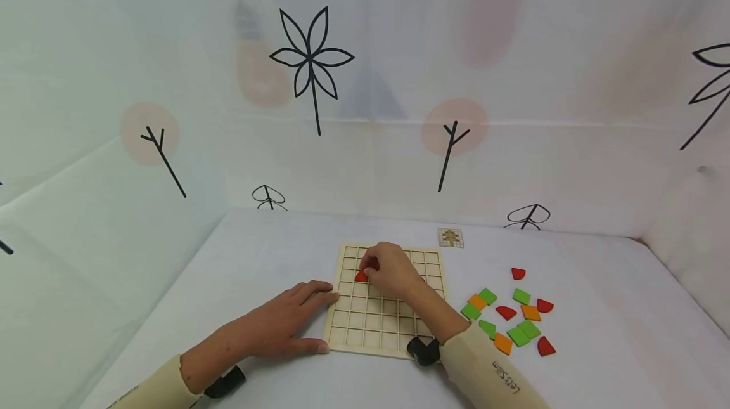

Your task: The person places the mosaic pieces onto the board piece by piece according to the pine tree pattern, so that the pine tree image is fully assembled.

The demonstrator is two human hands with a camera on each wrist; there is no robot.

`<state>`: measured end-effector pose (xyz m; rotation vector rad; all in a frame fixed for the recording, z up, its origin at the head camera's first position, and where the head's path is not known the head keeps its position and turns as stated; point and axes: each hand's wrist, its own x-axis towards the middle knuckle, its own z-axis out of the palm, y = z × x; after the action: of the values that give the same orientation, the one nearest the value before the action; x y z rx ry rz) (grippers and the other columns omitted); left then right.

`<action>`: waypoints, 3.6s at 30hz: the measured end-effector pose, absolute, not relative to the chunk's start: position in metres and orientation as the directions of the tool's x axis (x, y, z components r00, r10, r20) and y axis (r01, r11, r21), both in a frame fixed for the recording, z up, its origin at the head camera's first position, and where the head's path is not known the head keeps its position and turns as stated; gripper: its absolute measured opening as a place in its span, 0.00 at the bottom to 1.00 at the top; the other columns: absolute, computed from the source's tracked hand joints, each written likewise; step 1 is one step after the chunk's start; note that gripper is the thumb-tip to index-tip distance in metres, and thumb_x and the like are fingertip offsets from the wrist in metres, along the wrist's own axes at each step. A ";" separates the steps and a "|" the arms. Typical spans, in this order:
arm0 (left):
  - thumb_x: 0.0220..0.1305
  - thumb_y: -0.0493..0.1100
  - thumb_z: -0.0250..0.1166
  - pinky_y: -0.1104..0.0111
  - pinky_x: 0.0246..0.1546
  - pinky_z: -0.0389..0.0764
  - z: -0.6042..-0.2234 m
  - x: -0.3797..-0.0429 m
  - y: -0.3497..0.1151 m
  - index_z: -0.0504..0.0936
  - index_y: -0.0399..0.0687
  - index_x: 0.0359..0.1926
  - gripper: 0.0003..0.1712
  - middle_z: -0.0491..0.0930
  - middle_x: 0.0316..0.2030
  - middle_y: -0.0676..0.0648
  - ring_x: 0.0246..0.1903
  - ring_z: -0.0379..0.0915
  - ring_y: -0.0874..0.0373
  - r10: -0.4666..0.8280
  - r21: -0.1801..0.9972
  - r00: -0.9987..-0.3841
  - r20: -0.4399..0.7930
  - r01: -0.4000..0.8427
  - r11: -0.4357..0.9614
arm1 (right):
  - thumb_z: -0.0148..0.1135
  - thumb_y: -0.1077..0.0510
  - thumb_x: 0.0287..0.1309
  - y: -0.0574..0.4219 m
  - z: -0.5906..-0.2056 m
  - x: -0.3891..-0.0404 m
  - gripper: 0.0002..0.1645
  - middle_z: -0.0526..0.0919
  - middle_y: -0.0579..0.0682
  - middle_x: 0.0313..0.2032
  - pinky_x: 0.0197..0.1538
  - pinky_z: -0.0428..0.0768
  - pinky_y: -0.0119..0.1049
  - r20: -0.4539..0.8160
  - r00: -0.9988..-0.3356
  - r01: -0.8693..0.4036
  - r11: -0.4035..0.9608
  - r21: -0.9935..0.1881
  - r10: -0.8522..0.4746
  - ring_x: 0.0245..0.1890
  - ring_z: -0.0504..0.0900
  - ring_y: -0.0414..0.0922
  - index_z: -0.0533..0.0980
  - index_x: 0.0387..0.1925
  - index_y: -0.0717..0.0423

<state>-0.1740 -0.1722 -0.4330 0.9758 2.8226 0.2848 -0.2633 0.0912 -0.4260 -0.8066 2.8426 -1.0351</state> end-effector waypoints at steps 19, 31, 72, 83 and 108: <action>0.68 0.80 0.55 0.53 0.73 0.70 -0.434 -0.174 -0.173 0.58 0.64 0.83 0.51 0.57 0.79 0.55 0.74 0.61 0.53 0.614 0.223 -0.785 -0.083 0.585 0.779 | 0.66 0.66 0.68 0.112 -0.415 -0.248 0.05 0.82 0.44 0.36 0.35 0.77 0.35 0.206 -0.846 -0.508 0.624 -0.594 -0.492 0.27 0.74 0.39 0.86 0.37 0.55; 0.68 0.79 0.57 0.53 0.73 0.71 -0.433 -0.175 -0.171 0.60 0.64 0.82 0.50 0.59 0.78 0.54 0.73 0.63 0.52 0.610 0.218 -0.789 -0.072 0.584 0.782 | 0.67 0.70 0.65 0.151 -0.406 -0.226 0.08 0.83 0.43 0.36 0.36 0.79 0.33 0.267 -0.841 -0.537 0.657 -0.530 -0.471 0.31 0.75 0.39 0.85 0.37 0.54; 0.67 0.81 0.55 0.51 0.74 0.69 -0.432 -0.173 -0.171 0.59 0.64 0.82 0.51 0.57 0.79 0.54 0.74 0.61 0.52 0.602 0.228 -0.793 -0.092 0.571 0.788 | 0.71 0.71 0.54 0.279 -0.421 -0.202 0.15 0.82 0.46 0.39 0.33 0.74 0.32 0.213 -0.937 -0.341 0.859 -0.383 -0.277 0.34 0.73 0.42 0.87 0.42 0.54; 0.68 0.80 0.56 0.52 0.74 0.69 -0.433 -0.174 -0.170 0.59 0.64 0.82 0.51 0.57 0.79 0.55 0.74 0.61 0.53 0.608 0.220 -0.789 -0.088 0.580 0.784 | 0.75 0.69 0.54 0.286 -0.431 -0.209 0.18 0.81 0.49 0.43 0.32 0.70 0.32 0.142 -0.942 -0.334 0.872 -0.358 -0.303 0.34 0.70 0.43 0.88 0.47 0.54; 0.67 0.79 0.58 0.53 0.74 0.68 -0.434 -0.175 -0.170 0.58 0.66 0.82 0.51 0.56 0.79 0.56 0.74 0.60 0.53 0.589 0.221 -0.801 -0.107 0.558 0.800 | 0.79 0.65 0.56 0.286 -0.428 -0.217 0.17 0.80 0.48 0.39 0.39 0.81 0.38 0.037 -0.966 -0.248 0.880 -0.405 -0.255 0.37 0.75 0.46 0.80 0.44 0.59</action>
<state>-0.1750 -0.1698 -0.4343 0.9050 2.8164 0.2668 -0.2166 0.2860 -0.4277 -0.4052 3.0288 -0.6487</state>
